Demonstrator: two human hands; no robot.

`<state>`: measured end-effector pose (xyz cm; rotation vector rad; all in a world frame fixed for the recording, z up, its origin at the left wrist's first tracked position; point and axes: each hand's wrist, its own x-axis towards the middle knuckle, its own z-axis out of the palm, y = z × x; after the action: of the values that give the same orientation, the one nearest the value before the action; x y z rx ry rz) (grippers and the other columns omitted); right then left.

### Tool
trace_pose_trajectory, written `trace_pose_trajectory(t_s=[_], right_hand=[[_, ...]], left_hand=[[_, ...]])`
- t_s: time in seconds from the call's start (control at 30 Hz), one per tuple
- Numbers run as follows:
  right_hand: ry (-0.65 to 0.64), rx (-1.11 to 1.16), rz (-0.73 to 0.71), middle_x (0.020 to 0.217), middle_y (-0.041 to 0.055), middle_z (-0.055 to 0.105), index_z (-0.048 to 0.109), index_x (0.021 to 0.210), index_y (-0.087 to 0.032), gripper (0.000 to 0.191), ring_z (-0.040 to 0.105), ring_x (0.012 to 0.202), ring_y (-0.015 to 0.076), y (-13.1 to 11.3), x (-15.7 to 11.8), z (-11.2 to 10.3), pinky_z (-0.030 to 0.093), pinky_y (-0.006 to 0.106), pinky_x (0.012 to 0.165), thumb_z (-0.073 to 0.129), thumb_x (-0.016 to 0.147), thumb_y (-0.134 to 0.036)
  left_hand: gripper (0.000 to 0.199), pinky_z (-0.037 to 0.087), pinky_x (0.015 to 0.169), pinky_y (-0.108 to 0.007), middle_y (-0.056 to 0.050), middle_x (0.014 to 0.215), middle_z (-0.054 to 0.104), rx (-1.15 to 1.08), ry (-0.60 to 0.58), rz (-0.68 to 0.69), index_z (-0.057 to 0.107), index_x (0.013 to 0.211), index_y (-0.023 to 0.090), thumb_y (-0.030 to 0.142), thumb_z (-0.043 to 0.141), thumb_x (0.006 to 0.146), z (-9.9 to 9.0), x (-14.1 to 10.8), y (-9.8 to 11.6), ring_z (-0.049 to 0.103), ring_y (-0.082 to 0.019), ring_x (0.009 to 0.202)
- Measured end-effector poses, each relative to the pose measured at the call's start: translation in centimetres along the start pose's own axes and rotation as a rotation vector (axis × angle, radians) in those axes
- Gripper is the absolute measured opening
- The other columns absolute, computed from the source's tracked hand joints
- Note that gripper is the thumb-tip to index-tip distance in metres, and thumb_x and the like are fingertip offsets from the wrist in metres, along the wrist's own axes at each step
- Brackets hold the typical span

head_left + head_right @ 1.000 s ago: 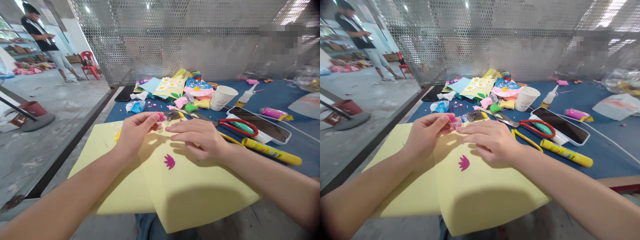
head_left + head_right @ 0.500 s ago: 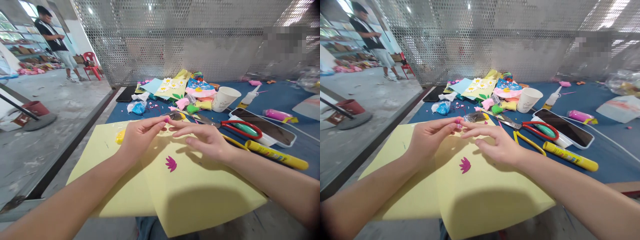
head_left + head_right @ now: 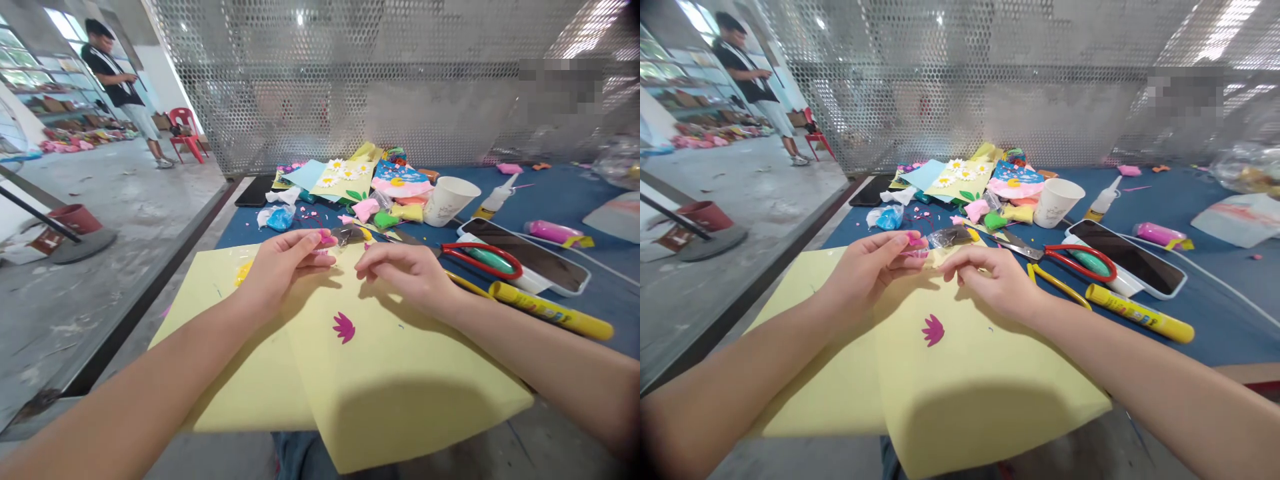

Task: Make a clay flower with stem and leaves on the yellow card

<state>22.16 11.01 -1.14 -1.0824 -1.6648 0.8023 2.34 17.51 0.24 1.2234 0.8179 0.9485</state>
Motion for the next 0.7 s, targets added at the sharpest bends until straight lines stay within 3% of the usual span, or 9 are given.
trace_pose_trajectory(t_s=[0.17,0.33,0.43,0.57,0.7], right_hand=[[0.012,-0.007,-0.026,0.077,0.0013,0.069,0.073,0.082,-0.021,0.026,0.061,0.070,0.0141,-0.06,0.22,-0.08,0.050,0.029,0.064,0.050,0.080,-0.009],[0.038,-0.012,0.012,0.079,0.0018,0.068,0.071,0.092,-0.020,0.024,0.061,0.070,0.0137,0.25,0.25,-0.08,0.051,0.029,0.064,0.050,0.084,-0.012],[0.024,0.027,0.014,0.079,0.0017,0.067,0.067,0.105,-0.019,0.025,0.060,0.068,0.0130,0.61,0.27,0.07,0.051,0.029,0.063,0.048,0.088,-0.014],[0.015,0.017,-0.024,0.078,0.0012,0.067,0.065,0.107,-0.018,0.026,0.061,0.069,0.0124,0.81,0.28,0.24,0.051,0.027,0.063,0.048,0.087,-0.013],[0.029,-0.042,-0.069,0.078,0.0012,0.067,0.066,0.103,-0.018,0.027,0.062,0.067,0.0115,0.59,0.28,0.24,0.051,0.026,0.060,0.047,0.085,-0.010]], left_hand=[[0.017,0.062,0.071,-0.025,-0.007,0.100,0.075,-0.083,-0.018,-0.077,0.075,0.089,0.019,0.033,0.067,0.084,-0.06,-0.03,0.22,0.070,-0.011,0.066],[0.012,0.060,0.080,-0.026,-0.002,0.086,0.075,-0.094,-0.045,-0.063,0.074,0.079,0.019,0.021,0.081,0.070,0.08,0.01,0.03,0.069,-0.010,0.069],[0.017,0.058,0.087,-0.026,-0.001,0.085,0.076,-0.164,-0.065,-0.089,0.074,0.087,0.020,0.016,0.080,0.071,0.19,0.01,-0.10,0.070,-0.010,0.076],[0.023,0.058,0.084,-0.022,-0.002,0.090,0.076,-0.147,-0.098,-0.172,0.074,0.101,0.021,0.017,0.075,0.078,0.44,-0.22,-0.04,0.071,-0.010,0.080],[0.024,0.058,0.081,-0.020,0.001,0.082,0.076,-0.133,-0.110,-0.130,0.074,0.094,0.021,0.016,0.080,0.072,0.46,-0.29,-0.18,0.070,-0.009,0.075]])
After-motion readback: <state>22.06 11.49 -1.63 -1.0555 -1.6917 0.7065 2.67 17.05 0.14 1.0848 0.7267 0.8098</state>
